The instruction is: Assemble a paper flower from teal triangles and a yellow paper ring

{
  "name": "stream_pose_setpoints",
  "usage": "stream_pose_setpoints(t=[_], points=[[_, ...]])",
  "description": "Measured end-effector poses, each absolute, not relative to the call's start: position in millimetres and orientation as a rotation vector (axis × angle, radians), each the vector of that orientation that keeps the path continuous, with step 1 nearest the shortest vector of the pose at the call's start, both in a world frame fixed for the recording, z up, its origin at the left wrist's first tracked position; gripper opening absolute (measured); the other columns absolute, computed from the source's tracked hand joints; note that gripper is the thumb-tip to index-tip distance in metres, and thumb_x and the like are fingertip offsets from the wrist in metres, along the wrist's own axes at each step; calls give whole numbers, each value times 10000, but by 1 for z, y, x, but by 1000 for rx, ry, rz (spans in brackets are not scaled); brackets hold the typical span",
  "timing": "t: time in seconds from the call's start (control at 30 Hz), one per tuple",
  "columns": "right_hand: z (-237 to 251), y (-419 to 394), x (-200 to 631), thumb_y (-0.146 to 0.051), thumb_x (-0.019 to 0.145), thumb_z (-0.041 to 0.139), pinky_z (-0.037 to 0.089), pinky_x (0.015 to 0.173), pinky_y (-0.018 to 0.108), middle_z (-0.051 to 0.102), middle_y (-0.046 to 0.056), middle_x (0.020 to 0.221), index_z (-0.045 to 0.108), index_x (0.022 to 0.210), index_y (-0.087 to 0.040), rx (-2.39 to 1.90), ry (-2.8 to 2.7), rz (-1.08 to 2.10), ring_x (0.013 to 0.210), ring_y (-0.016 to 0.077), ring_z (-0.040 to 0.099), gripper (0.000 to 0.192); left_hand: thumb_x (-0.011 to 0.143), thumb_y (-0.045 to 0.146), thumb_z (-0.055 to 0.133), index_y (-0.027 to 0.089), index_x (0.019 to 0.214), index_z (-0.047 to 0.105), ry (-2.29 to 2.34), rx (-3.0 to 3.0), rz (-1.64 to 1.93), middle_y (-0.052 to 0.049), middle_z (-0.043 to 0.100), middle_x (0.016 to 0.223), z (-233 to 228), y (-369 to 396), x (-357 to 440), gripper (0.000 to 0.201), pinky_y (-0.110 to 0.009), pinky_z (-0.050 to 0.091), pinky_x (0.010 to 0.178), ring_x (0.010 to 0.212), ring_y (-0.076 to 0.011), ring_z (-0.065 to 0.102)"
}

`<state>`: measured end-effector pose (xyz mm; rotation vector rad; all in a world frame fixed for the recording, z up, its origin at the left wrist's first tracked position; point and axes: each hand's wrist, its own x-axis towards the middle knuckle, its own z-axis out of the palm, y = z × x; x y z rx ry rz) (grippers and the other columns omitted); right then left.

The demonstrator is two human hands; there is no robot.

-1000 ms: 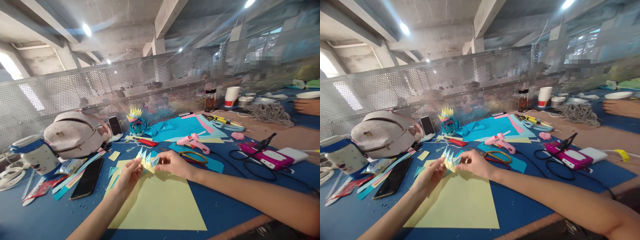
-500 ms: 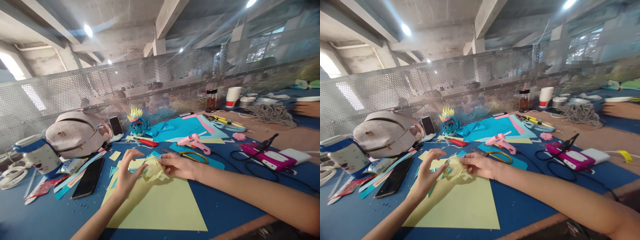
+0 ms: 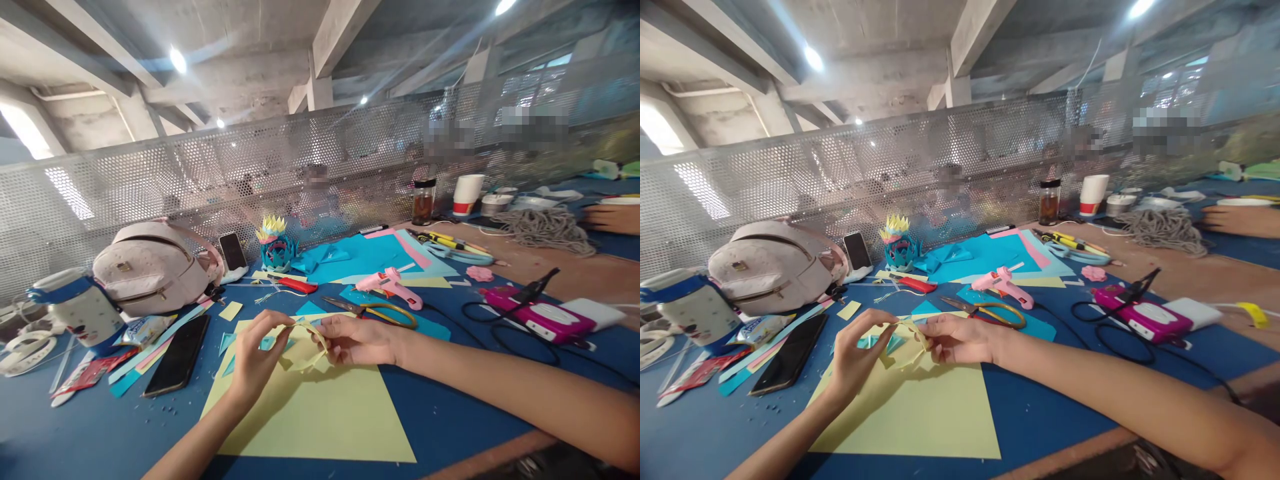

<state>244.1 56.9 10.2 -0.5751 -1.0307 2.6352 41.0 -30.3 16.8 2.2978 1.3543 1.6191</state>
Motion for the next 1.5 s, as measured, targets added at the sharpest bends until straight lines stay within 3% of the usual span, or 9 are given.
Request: stream_pose_setpoints(t=[0.3,0.6,0.83,1.13,1.5], points=[[12,54,244,-236,698,848,389,519,125,580,-16,663,621,749,-90,-636,-1134,2622,563,32,505,274,857,104,612,221,963,659,1310,2463,1608,-53,665,894,19,-33,46,164,-294,494,724,819,-183,626],[11,53,244,-266,705,843,385,533,137,568,-20,666,645,769,-88,-658,-1174,2668,579,39,464,274,863,92,619,216,930,644,1280,2618,1591,-31,695,813,21,-34,46,143,-302,456,683,750,-169,618],[13,49,244,-277,706,843,381,515,134,602,6,723,645,797,-85,-624,-1196,2666,622,52,518,290,874,140,615,223,894,656,1368,2746,1547,-26,713,764,18,-32,44,94,-312,426,652,705,-173,629],[15,50,244,-271,700,844,388,530,137,585,-18,700,600,779,-105,-621,-1204,2669,573,37,494,306,853,112,625,237,912,642,1348,3017,1499,-5,732,765,18,-32,37,140,-309,413,700,697,-164,652],[19,49,244,-330,660,863,344,546,159,530,-38,701,574,750,-120,-585,-1523,2426,589,38,454,369,848,91,610,279,1001,655,1398,3176,1330,-8,756,851,19,-37,28,246,-330,423,754,796,-190,686]])
